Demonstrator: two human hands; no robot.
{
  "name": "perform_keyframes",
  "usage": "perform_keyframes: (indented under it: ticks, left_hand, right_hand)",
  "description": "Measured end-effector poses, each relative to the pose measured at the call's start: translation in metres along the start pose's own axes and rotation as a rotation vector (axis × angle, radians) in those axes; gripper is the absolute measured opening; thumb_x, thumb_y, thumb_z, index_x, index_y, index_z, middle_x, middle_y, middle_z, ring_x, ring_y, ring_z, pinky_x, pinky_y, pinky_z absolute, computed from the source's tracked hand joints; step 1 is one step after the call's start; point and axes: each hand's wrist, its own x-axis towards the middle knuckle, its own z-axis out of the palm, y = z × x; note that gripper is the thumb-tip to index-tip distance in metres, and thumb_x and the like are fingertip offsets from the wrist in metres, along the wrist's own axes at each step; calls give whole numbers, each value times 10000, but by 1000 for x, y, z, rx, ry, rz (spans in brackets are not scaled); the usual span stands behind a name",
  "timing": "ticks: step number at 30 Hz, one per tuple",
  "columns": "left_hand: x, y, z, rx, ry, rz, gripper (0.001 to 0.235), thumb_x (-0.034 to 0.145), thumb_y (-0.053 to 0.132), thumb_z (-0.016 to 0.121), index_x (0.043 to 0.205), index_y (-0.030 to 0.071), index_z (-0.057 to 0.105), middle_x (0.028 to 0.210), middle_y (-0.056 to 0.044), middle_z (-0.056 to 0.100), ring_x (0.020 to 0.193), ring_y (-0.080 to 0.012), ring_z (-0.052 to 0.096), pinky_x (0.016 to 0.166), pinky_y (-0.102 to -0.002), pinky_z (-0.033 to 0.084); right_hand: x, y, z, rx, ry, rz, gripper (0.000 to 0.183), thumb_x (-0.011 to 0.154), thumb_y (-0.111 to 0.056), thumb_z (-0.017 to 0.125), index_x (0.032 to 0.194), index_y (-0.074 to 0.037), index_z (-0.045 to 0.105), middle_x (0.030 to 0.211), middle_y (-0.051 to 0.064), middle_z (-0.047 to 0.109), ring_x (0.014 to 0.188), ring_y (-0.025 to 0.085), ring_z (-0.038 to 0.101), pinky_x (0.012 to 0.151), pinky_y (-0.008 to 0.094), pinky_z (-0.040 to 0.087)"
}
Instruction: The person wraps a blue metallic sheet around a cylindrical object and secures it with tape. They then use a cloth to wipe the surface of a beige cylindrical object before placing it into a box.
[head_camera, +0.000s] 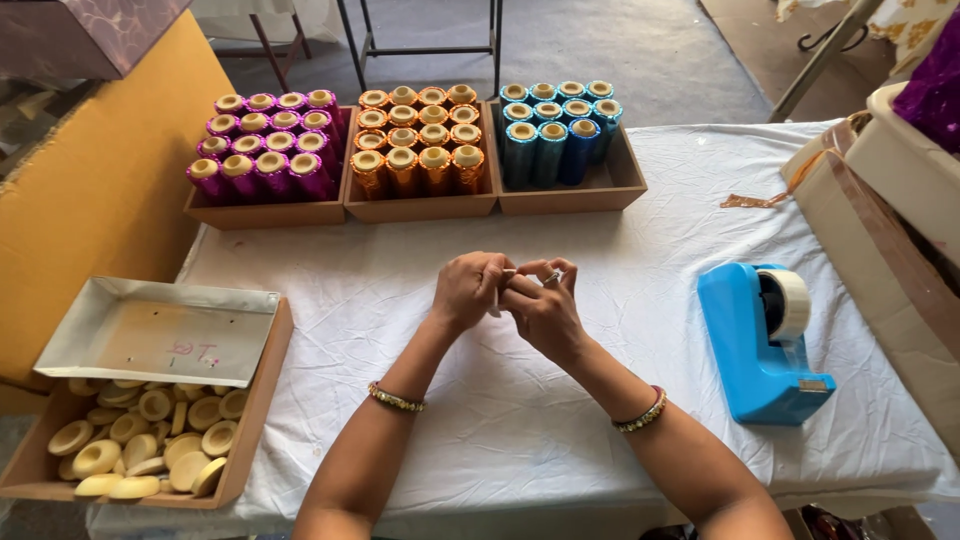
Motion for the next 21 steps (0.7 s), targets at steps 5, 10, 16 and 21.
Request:
perform_keyframes:
  ticks: [5, 10, 16, 21]
  left_hand:
    - [-6, 30, 10, 208, 184, 235, 466, 1063, 279, 372, 826, 54, 704, 817, -109, 714, 780, -325, 654, 765, -446, 481]
    - [-3, 6, 9, 247, 187, 176, 503, 1063, 373, 376, 795, 95, 699, 775, -101, 704, 765, -327, 659, 729, -456, 495]
    - [9, -45, -9, 218, -3, -372, 592, 1007, 532, 389, 757, 164, 780, 635, -95, 710, 649, -318, 714, 638, -433, 543]
    - [11, -55, -4, 181, 73, -355, 573, 985, 529, 423, 801, 164, 824, 656, -85, 728, 647, -306, 711, 630, -428, 546]
  right_hand:
    - [4, -16, 3, 97, 26, 287, 238, 732, -45, 767, 959, -90, 709, 1018, 7, 717, 1054, 218, 569, 926, 464, 291]
    - [-9, -5, 17, 162, 3, 296, 229, 751, -81, 791, 949, -131, 688, 981, -27, 701, 1044, 177, 596, 952, 457, 289]
    - [-5, -1, 12, -5, -31, 142, 189, 810, -114, 824, 889, -139, 654, 880, -37, 645, 1060, 183, 607, 965, 469, 282]
    - [-4, -3, 19, 131, -64, 354, 248, 728, -182, 862, 841, -103, 655, 853, -17, 666, 1015, 199, 595, 954, 470, 273]
